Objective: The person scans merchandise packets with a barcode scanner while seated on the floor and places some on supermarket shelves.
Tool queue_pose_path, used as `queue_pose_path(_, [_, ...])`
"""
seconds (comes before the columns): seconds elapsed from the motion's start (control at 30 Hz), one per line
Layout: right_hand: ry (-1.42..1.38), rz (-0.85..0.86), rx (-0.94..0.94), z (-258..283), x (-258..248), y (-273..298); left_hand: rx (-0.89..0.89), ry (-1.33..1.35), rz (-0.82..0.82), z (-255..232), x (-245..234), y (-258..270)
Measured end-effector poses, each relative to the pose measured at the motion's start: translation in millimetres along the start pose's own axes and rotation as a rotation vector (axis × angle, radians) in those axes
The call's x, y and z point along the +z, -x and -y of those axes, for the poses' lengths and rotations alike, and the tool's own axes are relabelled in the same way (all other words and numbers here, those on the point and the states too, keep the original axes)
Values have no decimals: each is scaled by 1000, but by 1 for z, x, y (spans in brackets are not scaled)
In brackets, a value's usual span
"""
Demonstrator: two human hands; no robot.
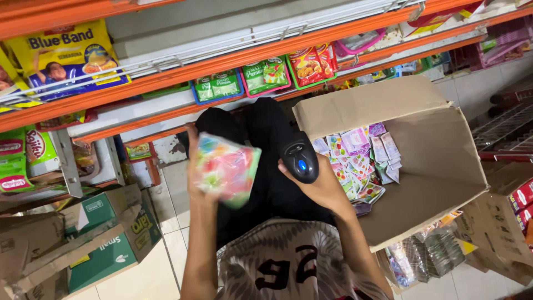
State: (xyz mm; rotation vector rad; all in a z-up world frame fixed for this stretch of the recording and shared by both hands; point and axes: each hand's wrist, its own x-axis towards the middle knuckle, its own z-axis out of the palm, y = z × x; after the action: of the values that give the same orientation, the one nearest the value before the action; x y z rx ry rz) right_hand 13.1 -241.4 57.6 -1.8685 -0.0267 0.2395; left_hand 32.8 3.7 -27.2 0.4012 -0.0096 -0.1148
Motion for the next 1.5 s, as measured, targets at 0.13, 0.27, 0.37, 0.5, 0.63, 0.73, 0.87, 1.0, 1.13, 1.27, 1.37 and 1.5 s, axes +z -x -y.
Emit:
queue_pose_path(0.13, [11,8,16,1,-1,-3,-18,913,138,0,-5,3])
queue_pose_path(0.27, [2,3,-33,3,-2,-6,-5,49,-14,8,4,-9])
queue_pose_path(0.37, [-79,-16,-46,6,-3,-2,-117,-318,-7,13,26,-7])
queue_pose_path(0.5, [-166,-66,-106,7,-4,-2,-274,-308,18,23,46,-7])
queue_pose_path(0.63, [-40,-77,64,-4,-7,1,-358,-383,63,38,54,-3])
queue_pose_path(0.73, [-42,-36,42,-14,-7,2,-425,-575,63,42,51,1])
queue_pose_path(0.87, [-152,-69,5,-24,-4,3,-414,-691,33,52,30,11])
queue_pose_path(1.0, [-103,-255,69,-38,11,3,-352,-603,-132,72,2,16])
queue_pose_path(1.13, [-167,-300,75,-43,8,-3,-405,328,-277,56,9,25])
queue_pose_path(1.27, [-28,-202,179,-42,8,-2,-373,169,-145,44,31,30])
queue_pose_path(1.37, [14,-110,118,-43,14,-1,-243,-704,-105,47,39,31])
queue_pose_path(1.5, [-165,-75,-22,-49,20,3,-222,-724,-202,43,41,28])
